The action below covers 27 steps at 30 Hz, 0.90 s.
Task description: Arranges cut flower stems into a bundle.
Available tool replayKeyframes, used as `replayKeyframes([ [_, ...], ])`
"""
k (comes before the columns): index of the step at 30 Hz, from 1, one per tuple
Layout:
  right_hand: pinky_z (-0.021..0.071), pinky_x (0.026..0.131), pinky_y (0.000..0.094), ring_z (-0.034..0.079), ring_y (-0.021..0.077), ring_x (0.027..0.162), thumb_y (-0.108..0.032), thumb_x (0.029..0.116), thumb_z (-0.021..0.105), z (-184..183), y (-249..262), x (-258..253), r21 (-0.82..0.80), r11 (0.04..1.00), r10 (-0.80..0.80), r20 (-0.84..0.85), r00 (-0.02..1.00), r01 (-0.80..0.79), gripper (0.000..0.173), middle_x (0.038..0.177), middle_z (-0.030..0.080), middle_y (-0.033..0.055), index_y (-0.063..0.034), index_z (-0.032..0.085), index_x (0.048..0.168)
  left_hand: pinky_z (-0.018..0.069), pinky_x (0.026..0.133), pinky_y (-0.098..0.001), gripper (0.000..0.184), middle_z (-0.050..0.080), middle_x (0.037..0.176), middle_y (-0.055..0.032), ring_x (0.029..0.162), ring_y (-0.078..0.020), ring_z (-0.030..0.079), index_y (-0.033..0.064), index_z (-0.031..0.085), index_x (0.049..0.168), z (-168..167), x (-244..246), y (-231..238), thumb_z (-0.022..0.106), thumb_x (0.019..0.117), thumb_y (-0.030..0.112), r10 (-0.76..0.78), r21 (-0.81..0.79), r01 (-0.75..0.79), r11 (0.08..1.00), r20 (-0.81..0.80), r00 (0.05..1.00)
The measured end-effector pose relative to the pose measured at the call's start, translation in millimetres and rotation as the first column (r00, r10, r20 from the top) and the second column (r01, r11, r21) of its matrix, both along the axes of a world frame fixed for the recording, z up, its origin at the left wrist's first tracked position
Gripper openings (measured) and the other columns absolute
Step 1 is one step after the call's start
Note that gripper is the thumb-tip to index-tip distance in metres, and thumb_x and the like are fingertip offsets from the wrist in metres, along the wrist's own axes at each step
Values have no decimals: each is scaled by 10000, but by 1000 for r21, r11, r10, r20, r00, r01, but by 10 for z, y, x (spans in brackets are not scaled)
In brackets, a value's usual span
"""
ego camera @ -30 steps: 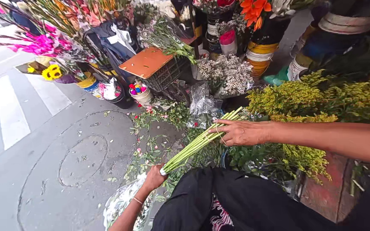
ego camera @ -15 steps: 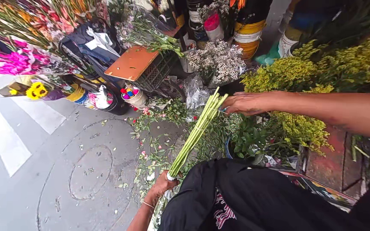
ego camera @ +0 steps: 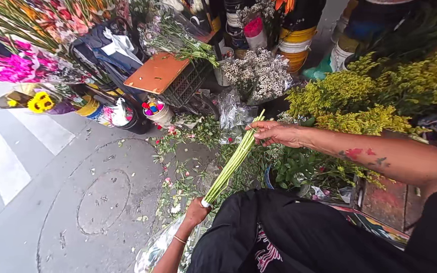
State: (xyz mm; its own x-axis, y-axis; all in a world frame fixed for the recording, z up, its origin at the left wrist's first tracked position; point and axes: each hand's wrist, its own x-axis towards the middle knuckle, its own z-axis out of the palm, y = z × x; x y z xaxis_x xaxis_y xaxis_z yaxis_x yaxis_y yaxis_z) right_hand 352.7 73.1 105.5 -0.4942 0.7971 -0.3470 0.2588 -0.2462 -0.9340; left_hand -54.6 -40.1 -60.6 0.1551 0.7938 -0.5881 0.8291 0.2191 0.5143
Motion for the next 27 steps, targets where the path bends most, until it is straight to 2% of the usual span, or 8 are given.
replayKeyframes([
  [5, 513, 943, 532, 648, 375, 1105, -308, 985, 686, -377, -418, -546, 530, 481, 419, 561, 714, -699, 626, 1275, 616, 228, -14, 465, 1491, 518, 873, -635, 289, 719, 1007, -204, 969, -379, 687, 51, 733, 1107, 108, 202, 132, 741, 856, 194, 48, -9, -49, 999, -129, 991],
  [9, 523, 943, 541, 668, 389, 1102, -275, 1063, 551, -579, -508, -398, 524, 429, 389, 628, 674, -736, 444, 1217, 674, 209, -45, 544, 1442, 433, 496, -256, 241, 620, 700, 30, 506, -46, 485, 83, 722, 1016, 261, 63, 139, 725, 776, 59, 192, -59, -183, 981, 345, 919],
  [14, 473, 893, 663, 662, 481, 1052, -224, 1087, 408, -334, 164, 331, 442, 772, -84, 784, 615, -458, 376, 1095, 702, 264, -57, 649, 1322, 467, 486, -208, 180, 645, 679, 89, 511, -6, 538, 126, 724, 906, 336, 118, 1, 743, 728, 112, 119, -93, -82, 992, 526, 842],
  [16, 475, 1004, 552, 645, 375, 1163, -125, 1037, 520, -377, 237, 342, 577, 808, -234, 506, 830, -124, 311, 1194, 683, 255, 53, 650, 1256, 534, 588, -232, 159, 680, 757, 80, 621, -8, 610, 112, 714, 908, 335, 237, -23, 740, 752, 128, 10, -49, 16, 999, 493, 870],
  [18, 512, 1031, 314, 654, 156, 1185, -102, 1079, 398, -542, 352, 254, 324, 901, -265, -119, 957, 290, 389, 1337, 661, 130, 42, 529, 1416, 538, 607, -242, 143, 681, 750, 80, 634, -6, 614, 114, 719, 888, 303, 306, 3, 741, 751, 147, -38, -21, 55, 998, 491, 870],
  [21, 584, 829, 298, 697, 130, 969, -50, 1041, 429, -581, 311, 3, -15, 796, -503, -571, 648, 605, 298, 1199, 709, 69, -17, 574, 1300, 528, 592, -233, 133, 675, 740, 89, 626, -10, 610, 135, 712, 879, 323, 259, 57, 740, 750, 142, -32, -36, 64, 997, 567, 823],
  [24, 464, 485, 191, 521, 37, 516, 7, 990, 566, -506, 153, -271, -213, 504, -755, -580, 307, 837, 141, 717, 663, -13, -19, 704, 995, 487, 523, -216, 124, 661, 707, 98, 558, -7, 571, 157, 704, 871, 374, 267, 45, 731, 753, 133, -13, -95, 95, 991, 638, 770],
  [27, 430, 447, 168, 429, 22, 455, -78, 1038, 519, -393, 27, -427, -368, 378, -857, -487, 170, 850, 122, 617, 506, -62, -104, 614, 966, 462, 508, -215, 112, 634, 683, 102, 538, -3, 542, 152, 687, 859, 457, 364, 32, 710, 752, 131, -34, -93, 120, 988, 638, 769],
])
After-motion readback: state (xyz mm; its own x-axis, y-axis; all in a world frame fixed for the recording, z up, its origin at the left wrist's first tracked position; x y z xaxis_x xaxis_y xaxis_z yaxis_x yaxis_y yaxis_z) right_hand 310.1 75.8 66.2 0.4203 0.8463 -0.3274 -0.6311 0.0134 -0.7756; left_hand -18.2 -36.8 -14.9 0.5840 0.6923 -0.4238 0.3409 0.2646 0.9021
